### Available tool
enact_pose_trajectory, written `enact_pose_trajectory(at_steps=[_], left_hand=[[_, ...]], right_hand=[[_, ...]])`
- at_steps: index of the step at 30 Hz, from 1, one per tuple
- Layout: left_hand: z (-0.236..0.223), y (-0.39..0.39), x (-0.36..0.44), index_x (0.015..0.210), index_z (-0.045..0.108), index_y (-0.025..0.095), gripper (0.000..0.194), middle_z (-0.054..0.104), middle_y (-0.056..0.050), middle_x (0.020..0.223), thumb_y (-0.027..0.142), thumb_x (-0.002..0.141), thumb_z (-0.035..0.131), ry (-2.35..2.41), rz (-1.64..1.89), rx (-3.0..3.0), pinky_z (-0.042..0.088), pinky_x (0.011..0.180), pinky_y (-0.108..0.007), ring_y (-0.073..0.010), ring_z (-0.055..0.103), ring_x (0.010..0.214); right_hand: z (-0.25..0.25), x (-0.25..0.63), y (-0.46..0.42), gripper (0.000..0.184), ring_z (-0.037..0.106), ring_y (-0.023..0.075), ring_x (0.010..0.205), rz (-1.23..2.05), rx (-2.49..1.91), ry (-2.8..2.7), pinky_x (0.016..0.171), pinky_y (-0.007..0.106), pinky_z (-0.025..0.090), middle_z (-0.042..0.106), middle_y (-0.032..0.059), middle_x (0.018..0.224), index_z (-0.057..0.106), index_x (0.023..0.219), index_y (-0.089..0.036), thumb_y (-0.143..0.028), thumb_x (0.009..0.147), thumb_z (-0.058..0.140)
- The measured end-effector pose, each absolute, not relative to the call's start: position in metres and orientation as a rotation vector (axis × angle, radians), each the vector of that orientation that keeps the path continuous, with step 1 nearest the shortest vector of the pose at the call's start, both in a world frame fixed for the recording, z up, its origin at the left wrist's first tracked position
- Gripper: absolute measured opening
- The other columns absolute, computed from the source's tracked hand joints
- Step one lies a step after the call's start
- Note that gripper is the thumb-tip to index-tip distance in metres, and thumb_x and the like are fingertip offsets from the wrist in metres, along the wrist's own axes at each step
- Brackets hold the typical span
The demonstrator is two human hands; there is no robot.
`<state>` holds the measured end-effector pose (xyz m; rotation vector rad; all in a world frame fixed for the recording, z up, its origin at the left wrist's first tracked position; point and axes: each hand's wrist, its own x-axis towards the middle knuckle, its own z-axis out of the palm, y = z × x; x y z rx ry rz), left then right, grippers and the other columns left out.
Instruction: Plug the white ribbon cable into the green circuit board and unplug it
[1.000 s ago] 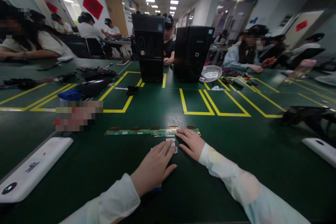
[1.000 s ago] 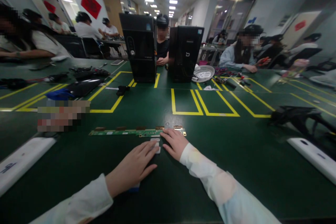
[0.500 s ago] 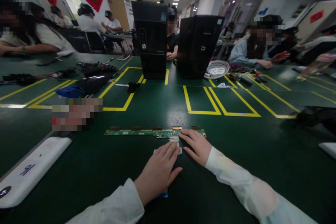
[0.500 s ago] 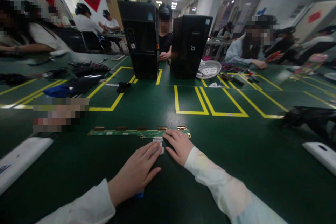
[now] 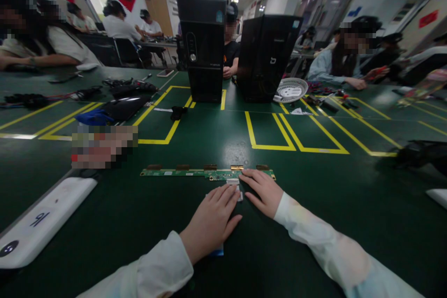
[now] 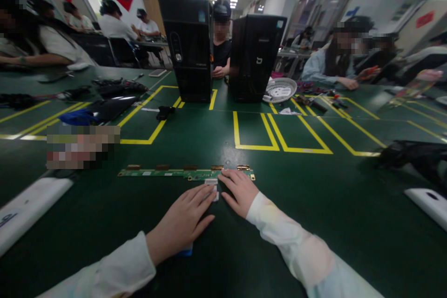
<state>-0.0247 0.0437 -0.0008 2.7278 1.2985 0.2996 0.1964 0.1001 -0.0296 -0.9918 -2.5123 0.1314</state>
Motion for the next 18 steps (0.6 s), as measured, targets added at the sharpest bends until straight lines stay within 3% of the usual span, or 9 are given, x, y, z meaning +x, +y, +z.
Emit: enact_pose_trajectory(at_steps=[5, 12, 18], left_hand=[[0.001, 0.043, -0.023, 0.138, 0.044, 0.014, 0.052, 0.048, -0.013, 0.143, 0.041, 0.094, 0.042, 1.313, 0.284, 2.711, 0.039, 0.106, -0.045, -0.0276, 0.045, 0.131], [0.001, 0.043, -0.024, 0.138, 0.044, 0.018, 0.049, 0.048, -0.010, 0.144, 0.039, 0.094, 0.041, 1.317, 0.298, 2.678, 0.037, 0.108, -0.044, -0.0253, 0.044, 0.132], [0.004, 0.046, -0.026, 0.139, 0.043, 0.019, 0.049, 0.046, -0.009, 0.146, 0.039, 0.095, 0.041, 1.291, 0.278, 2.664, 0.038, 0.108, -0.044, -0.0250, 0.042, 0.133]], right_hand=[[-0.026, 0.196, 0.103, 0.043, 0.048, 0.0274, 0.120, 0.142, -0.975, -2.500, 0.100, 0.049, 0.042, 0.055, 0.0155, 0.128, 0.050, 0.132, -0.016, -0.028, 0.090, 0.046], [-0.017, 0.194, 0.120, 0.032, 0.056, 0.0236, 0.095, 0.165, -0.883, -2.479, 0.082, 0.041, 0.049, 0.063, 0.0135, 0.103, 0.058, 0.117, -0.013, -0.020, 0.088, 0.045], [-0.017, 0.197, 0.122, 0.034, 0.055, 0.0239, 0.099, 0.209, -0.834, -2.495, 0.084, 0.042, 0.049, 0.062, 0.0132, 0.108, 0.058, 0.118, -0.015, -0.019, 0.086, 0.047]])
